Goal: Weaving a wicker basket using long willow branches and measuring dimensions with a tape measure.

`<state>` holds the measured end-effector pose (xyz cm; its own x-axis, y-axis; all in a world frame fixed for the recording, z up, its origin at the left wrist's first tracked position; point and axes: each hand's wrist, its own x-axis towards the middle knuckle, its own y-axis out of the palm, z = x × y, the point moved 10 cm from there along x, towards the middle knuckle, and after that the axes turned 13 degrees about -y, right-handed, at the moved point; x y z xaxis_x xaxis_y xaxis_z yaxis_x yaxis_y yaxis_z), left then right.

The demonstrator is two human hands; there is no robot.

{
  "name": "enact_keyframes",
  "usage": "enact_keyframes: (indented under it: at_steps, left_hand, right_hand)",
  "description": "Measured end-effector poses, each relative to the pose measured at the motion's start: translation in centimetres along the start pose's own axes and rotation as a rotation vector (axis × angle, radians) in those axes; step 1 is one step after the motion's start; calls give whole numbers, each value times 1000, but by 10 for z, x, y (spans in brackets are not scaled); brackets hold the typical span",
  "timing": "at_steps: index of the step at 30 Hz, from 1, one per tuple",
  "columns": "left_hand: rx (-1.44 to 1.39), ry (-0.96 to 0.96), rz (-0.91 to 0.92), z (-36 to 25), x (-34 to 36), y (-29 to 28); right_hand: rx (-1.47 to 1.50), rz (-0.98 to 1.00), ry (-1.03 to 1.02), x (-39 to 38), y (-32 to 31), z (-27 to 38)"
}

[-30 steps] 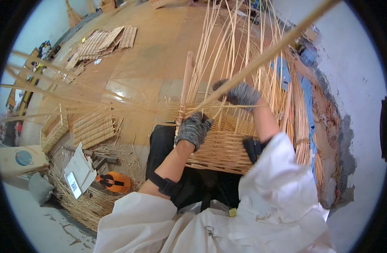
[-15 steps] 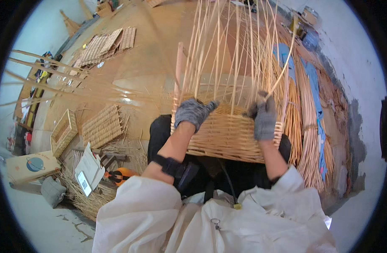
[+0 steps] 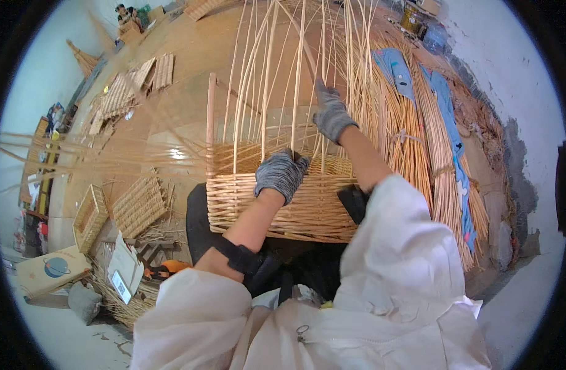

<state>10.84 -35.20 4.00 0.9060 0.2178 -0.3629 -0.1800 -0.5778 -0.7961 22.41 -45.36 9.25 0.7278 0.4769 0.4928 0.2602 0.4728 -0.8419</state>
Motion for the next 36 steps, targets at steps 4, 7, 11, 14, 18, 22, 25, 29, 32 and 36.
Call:
enact_keyframes:
  at_steps: [4,7,11,14,18,22,25,29,32,36]
  left_hand:
    - [27,-57,10,25,11,-8]
    - [135,59,161,6,32,2]
    - [163,-201,78,-5,22,-11]
    - [203,103,-272,-45,-12,-19]
    - [437,544,-119,-96,-56,61]
    - [411,299,-39,-93,-59,73]
    - [289,329,-271,-88,-63,68]
    - [170,483,-458,-80,-72,72]
    - [50,758,-634,-111,-87,69]
    - [44,812,-533,-107,-98,71]
  right_hand:
    - [580,-267,344,-59,-21,-50]
    - [1523,-572,511,-171,-29,-50]
    - [1117,-646,542,-162,-97,2]
    - [1046,-581,487,-169,-104,-16]
    - [827,-328,375,-155,-66,-84]
    - [-67,-371,-39,-82,-82,-47]
    - [1103,-588,342,-182,-39,-148]
    - [1761,-1164,917,-231,-11,-97]
    - [1815,-1034,973,-200,-6,-82]
    - [1659,-1326,1149,-252,-15,-58]
